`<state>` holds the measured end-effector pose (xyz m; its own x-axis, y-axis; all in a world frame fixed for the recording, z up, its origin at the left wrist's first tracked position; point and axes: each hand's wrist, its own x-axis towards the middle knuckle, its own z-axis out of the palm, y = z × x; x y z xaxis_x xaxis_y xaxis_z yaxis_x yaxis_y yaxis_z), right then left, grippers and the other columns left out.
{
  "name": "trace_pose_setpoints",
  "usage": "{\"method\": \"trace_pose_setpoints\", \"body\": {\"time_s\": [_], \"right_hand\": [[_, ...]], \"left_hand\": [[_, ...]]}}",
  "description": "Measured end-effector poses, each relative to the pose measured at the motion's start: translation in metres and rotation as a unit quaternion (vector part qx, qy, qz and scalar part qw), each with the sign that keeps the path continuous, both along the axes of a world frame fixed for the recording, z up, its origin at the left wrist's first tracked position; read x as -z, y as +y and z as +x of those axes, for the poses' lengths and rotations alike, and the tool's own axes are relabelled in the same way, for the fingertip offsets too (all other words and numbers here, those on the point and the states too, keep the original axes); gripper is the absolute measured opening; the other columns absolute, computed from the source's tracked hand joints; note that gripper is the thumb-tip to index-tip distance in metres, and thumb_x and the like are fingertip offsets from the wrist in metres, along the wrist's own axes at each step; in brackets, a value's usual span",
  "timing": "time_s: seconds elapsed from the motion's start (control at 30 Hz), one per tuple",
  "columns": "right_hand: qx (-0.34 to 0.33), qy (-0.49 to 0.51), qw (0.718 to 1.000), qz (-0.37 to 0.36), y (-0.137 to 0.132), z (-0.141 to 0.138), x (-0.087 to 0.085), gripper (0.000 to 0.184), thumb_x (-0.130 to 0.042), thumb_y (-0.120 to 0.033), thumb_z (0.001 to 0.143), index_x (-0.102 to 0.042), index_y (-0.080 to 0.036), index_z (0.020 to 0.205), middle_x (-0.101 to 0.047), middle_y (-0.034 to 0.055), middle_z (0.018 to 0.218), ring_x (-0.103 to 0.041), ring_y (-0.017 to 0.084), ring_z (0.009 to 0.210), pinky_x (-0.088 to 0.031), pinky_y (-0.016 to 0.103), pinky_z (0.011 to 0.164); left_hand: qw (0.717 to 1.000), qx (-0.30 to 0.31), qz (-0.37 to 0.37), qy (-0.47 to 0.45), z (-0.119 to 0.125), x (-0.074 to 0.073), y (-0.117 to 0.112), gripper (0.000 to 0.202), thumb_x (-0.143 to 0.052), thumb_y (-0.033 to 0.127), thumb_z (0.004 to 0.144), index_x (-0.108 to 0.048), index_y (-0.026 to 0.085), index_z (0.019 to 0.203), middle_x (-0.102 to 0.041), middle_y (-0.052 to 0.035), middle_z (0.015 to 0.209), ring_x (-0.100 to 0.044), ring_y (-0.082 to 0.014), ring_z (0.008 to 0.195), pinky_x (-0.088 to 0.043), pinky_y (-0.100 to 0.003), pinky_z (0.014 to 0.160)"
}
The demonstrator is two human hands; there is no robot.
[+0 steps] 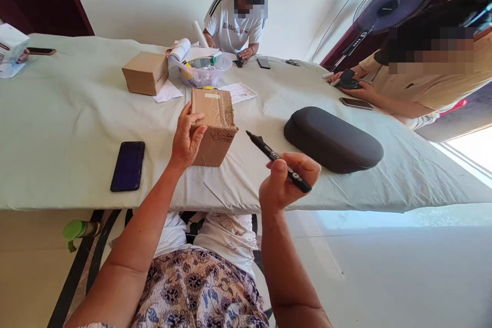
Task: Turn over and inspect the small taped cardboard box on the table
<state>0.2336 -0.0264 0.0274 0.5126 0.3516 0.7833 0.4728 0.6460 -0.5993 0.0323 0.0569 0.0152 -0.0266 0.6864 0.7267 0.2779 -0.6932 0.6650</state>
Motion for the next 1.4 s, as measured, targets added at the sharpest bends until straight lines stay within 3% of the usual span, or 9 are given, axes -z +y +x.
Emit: {"method": "trace_pose_setpoints", "body": {"time_s": [0.1, 0.23, 0.5, 0.63, 0.73, 0.83, 0.93, 1.1, 1.4], "right_hand": [[-0.081, -0.085, 0.993, -0.005, -0.003, -0.018, -0.012, 0.011, -0.064, -0.031, 0.093, -0.067, -0.024, 0.102, -0.067, 0.0020, 0.090, -0.065, 0.017, 0.070, -0.052, 0.032, 0.065], [-0.144, -0.172, 0.974, -0.042, -0.005, -0.028, -0.005, 0.007, -0.062, -0.023, 0.093, -0.067, -0.023, 0.098, -0.070, 0.0017, 0.082, -0.065, 0.018, 0.070, -0.052, 0.033, 0.066], [0.011, -0.072, 0.996, -0.059, 0.008, -0.008, -0.004, 0.007, -0.062, -0.023, 0.093, -0.069, -0.022, 0.091, -0.069, 0.0015, 0.084, -0.065, 0.017, 0.076, -0.050, 0.033, 0.073], [-0.133, -0.107, 0.984, -0.045, 0.008, -0.019, -0.014, 0.010, -0.064, -0.026, 0.093, -0.069, -0.024, 0.101, -0.071, 0.0034, 0.092, -0.067, 0.019, 0.081, -0.052, 0.036, 0.075], [-0.203, -0.090, 0.975, -0.028, 0.001, -0.025, -0.006, 0.011, -0.061, -0.031, 0.094, -0.068, -0.024, 0.090, -0.065, -0.0004, 0.071, -0.060, 0.017, 0.064, -0.050, 0.033, 0.065], [-0.085, 0.014, 0.996, -0.011, -0.001, -0.011, 0.010, 0.021, -0.058, -0.036, 0.095, -0.063, -0.023, 0.079, -0.056, -0.0040, 0.063, -0.052, 0.012, 0.051, -0.045, 0.029, 0.057], [0.018, 0.022, 0.993, -0.113, 0.015, 0.018, 0.030, 0.021, -0.058, -0.040, 0.094, -0.066, -0.021, 0.088, -0.064, 0.0009, 0.079, -0.059, 0.015, 0.061, -0.048, 0.030, 0.063], [-0.037, -0.184, 0.927, -0.324, 0.069, 0.058, 0.067, 0.034, -0.059, -0.044, 0.086, -0.071, -0.021, 0.108, -0.071, 0.0103, 0.100, -0.066, 0.026, 0.090, -0.051, 0.041, 0.085], [0.076, -0.347, 0.816, -0.456, 0.090, 0.060, 0.104, 0.033, -0.056, -0.032, 0.090, -0.072, -0.021, 0.117, -0.067, 0.0147, 0.117, -0.056, 0.032, 0.109, -0.040, 0.044, 0.090]], "left_hand": [[1.000, -0.005, 0.003, 0.013, -0.001, 0.001, 0.000, 0.042, -0.047, 0.055, 0.099, -0.054, 0.023, 0.125, -0.036, -0.0163, 0.160, -0.035, -0.0273, 0.151, -0.042, -0.039, 0.113], [1.000, -0.012, 0.015, 0.021, -0.003, 0.001, 0.000, 0.041, -0.047, 0.053, 0.100, -0.055, 0.023, 0.125, -0.038, -0.0159, 0.159, -0.035, -0.0272, 0.151, -0.039, -0.040, 0.115], [1.000, -0.016, 0.016, 0.011, -0.001, 0.003, 0.002, 0.039, -0.048, 0.053, 0.099, -0.057, 0.024, 0.124, -0.041, -0.0147, 0.158, -0.034, -0.0257, 0.151, -0.037, -0.042, 0.119], [1.000, -0.012, 0.011, 0.008, -0.001, 0.002, 0.001, 0.039, -0.049, 0.051, 0.100, -0.056, 0.022, 0.124, -0.040, -0.0156, 0.159, -0.035, -0.0259, 0.150, -0.038, -0.042, 0.117], [1.000, -0.020, 0.012, 0.014, -0.001, 0.000, 0.000, 0.037, -0.049, 0.051, 0.100, -0.057, 0.024, 0.123, -0.041, -0.0144, 0.158, -0.035, -0.0247, 0.151, -0.035, -0.042, 0.120], [1.000, -0.015, 0.003, 0.018, 0.000, -0.001, -0.002, 0.038, -0.047, 0.053, 0.099, -0.056, 0.025, 0.124, -0.039, -0.0142, 0.159, -0.034, -0.0246, 0.151, -0.036, -0.042, 0.119], [1.000, -0.005, -0.014, 0.015, 0.001, -0.002, -0.004, 0.040, -0.046, 0.054, 0.100, -0.055, 0.025, 0.125, -0.037, -0.0144, 0.161, -0.032, -0.0252, 0.152, -0.037, -0.043, 0.119], [0.999, -0.012, -0.032, 0.015, 0.001, -0.005, -0.006, 0.038, -0.046, 0.053, 0.100, -0.055, 0.026, 0.126, -0.036, -0.0128, 0.162, -0.033, -0.0239, 0.152, -0.036, -0.042, 0.119], [0.999, 0.004, -0.041, 0.025, -0.006, -0.012, -0.006, 0.040, -0.046, 0.055, 0.099, -0.057, 0.024, 0.123, -0.036, -0.0152, 0.162, -0.036, -0.0242, 0.150, -0.040, -0.039, 0.115]]}}
